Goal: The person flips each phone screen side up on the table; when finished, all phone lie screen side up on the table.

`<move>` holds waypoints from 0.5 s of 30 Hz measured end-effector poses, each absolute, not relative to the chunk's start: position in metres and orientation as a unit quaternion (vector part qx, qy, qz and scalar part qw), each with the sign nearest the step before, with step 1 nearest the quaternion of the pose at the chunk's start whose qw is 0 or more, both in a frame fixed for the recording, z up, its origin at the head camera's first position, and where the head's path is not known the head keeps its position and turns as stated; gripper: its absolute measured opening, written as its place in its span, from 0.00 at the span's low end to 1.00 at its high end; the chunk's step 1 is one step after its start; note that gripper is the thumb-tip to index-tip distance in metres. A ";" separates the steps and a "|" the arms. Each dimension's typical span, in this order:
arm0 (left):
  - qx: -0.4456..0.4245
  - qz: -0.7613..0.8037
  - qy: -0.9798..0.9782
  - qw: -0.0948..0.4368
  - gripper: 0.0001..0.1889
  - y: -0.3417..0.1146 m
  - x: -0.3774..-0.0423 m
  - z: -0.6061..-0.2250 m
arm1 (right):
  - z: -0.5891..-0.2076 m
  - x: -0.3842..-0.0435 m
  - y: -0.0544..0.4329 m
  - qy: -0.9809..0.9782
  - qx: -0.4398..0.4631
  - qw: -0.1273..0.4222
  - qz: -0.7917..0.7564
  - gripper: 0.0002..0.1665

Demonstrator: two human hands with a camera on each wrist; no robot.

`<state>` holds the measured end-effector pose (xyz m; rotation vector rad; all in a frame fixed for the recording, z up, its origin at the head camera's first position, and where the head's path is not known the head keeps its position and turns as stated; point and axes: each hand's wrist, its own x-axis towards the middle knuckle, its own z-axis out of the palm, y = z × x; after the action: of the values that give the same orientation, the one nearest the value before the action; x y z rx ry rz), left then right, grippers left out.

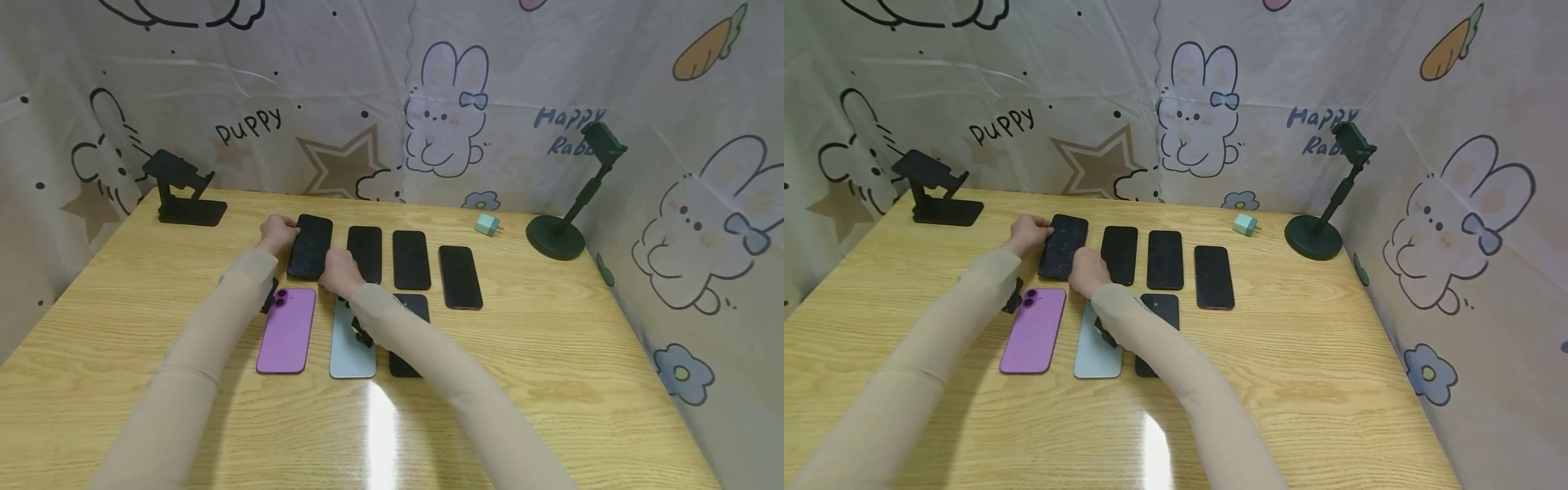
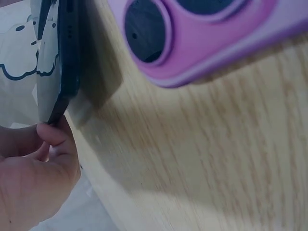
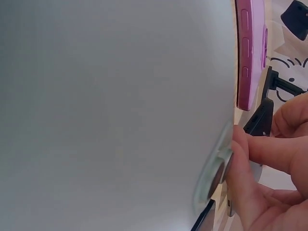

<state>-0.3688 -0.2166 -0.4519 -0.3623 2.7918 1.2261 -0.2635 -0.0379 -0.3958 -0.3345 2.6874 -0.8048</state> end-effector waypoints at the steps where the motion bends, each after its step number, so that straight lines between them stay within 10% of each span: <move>1: -0.116 0.393 0.912 0.023 0.17 -0.225 -0.386 -0.474 | -0.396 -0.263 -0.038 0.939 -0.116 0.159 -0.282 0.10; 8: -0.087 0.343 0.935 -0.031 0.15 -0.285 -0.499 -0.613 | -0.396 -0.264 -0.039 0.943 -0.103 0.161 -0.272 0.09; 15: -0.075 0.339 0.936 -0.046 0.17 -0.311 -0.545 -0.672 | -0.397 -0.264 -0.039 0.944 -0.110 0.159 -0.268 0.09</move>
<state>-0.5451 -0.3107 -0.6722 -0.2427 3.0322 1.0992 -0.2642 -0.0391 -0.3971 -0.3140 2.6971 -0.7672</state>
